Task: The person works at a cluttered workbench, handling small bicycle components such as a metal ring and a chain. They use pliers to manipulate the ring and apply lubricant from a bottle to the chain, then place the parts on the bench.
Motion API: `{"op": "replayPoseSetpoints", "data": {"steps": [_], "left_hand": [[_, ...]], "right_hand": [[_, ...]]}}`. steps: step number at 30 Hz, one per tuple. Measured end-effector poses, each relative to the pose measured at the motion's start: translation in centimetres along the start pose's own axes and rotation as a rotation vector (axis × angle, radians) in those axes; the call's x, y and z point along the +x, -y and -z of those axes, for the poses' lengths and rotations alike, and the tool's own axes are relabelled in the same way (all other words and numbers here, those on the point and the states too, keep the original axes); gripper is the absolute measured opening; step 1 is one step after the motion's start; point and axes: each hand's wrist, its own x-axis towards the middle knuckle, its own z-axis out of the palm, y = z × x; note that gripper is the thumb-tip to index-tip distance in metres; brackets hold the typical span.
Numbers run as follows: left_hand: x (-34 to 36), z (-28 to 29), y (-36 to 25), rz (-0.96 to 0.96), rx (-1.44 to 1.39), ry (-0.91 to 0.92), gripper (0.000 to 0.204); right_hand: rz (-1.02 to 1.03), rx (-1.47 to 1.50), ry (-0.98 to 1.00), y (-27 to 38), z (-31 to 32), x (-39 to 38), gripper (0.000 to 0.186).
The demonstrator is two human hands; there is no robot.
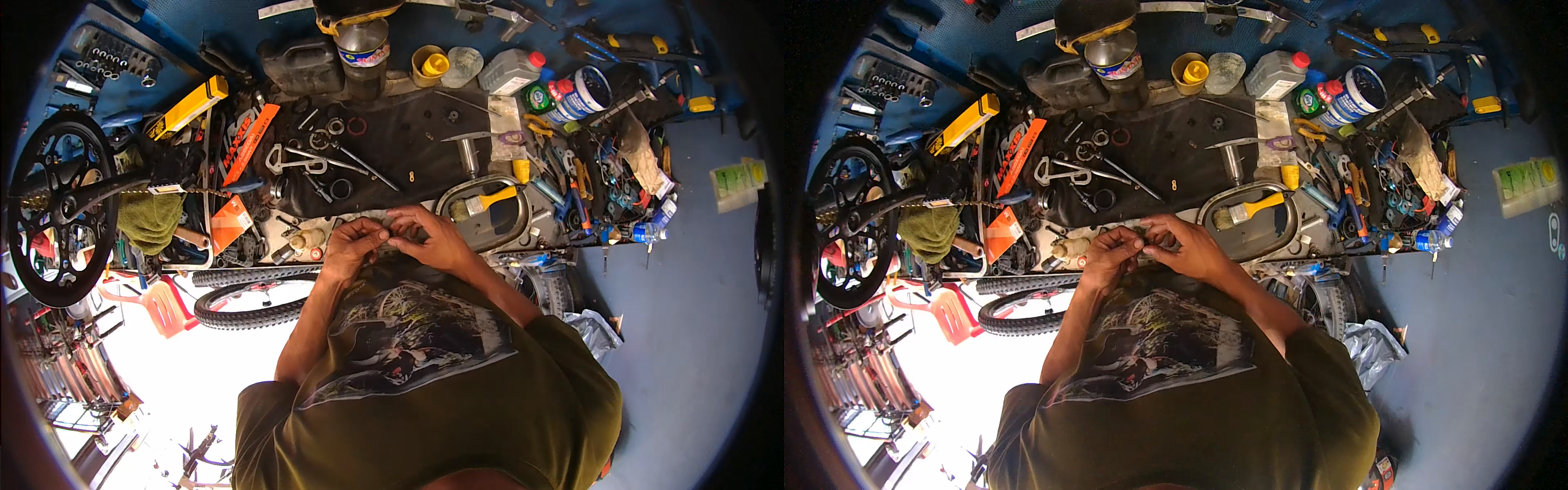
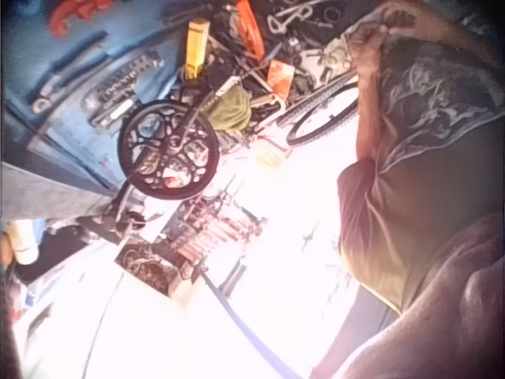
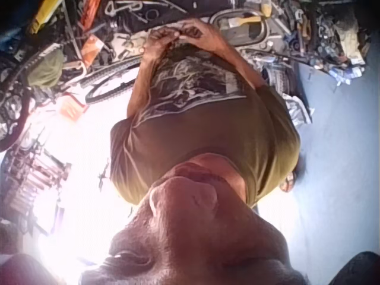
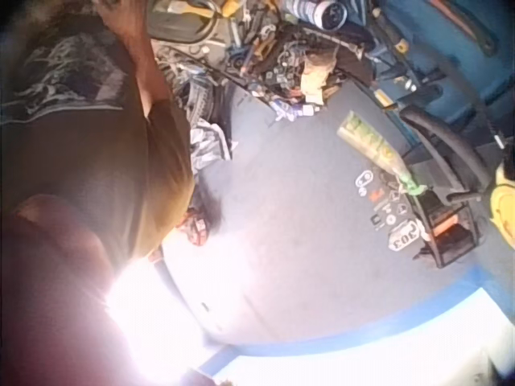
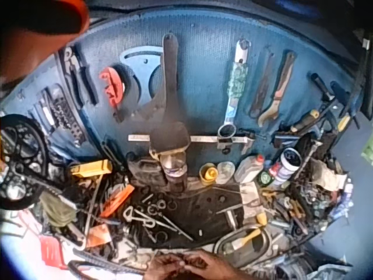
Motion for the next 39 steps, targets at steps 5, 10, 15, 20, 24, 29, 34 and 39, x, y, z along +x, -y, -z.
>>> {"op": "replayPoseSetpoints", "data": {"steps": [5,10,15,20,24,29,34,39], "left_hand": [[-0.23,0.14,0.17,0.008,0.011,-0.002,0.011],[-0.26,0.28,-0.12,-0.007,0.039,0.009,0.013],[-0.28,0.66,0.12,-0.004,0.05,0.003,0.013],[-0.36,0.85,0.27,0.004,0.059,0.003,0.013],[-0.41,0.71,0.04,-0.005,0.074,-0.004,0.014],[-0.41,0.84,0.02,-0.008,0.079,0.002,0.014],[-0.42,0.81,-0.08,-0.008,0.087,0.008,0.014],[-0.55,0.58,-0.44,-0.009,0.074,0.015,0.013]], "right_hand": [[0.011,0.015,0.005,-0.4,-0.12,-0.23,0.055],[0.016,0.035,0.014,-0.73,-0.14,-0.04,0.057],[-0.022,0.024,0.033,-0.7,-0.26,-0.09,0.059],[0.024,-0.039,0.035,-0.51,-0.28,-0.09,0.063],[-0.01,-0.05,0.036,-0.28,-0.35,-0.12,0.064],[0.008,-0.039,0.028,-0.48,-0.29,-0.09,0.063],[0.024,0.009,0.008,-0.14,-0.23,-0.04,0.06],[0.053,0.094,-0.018,-0.78,-0.39,-0.13,0.059]]}}
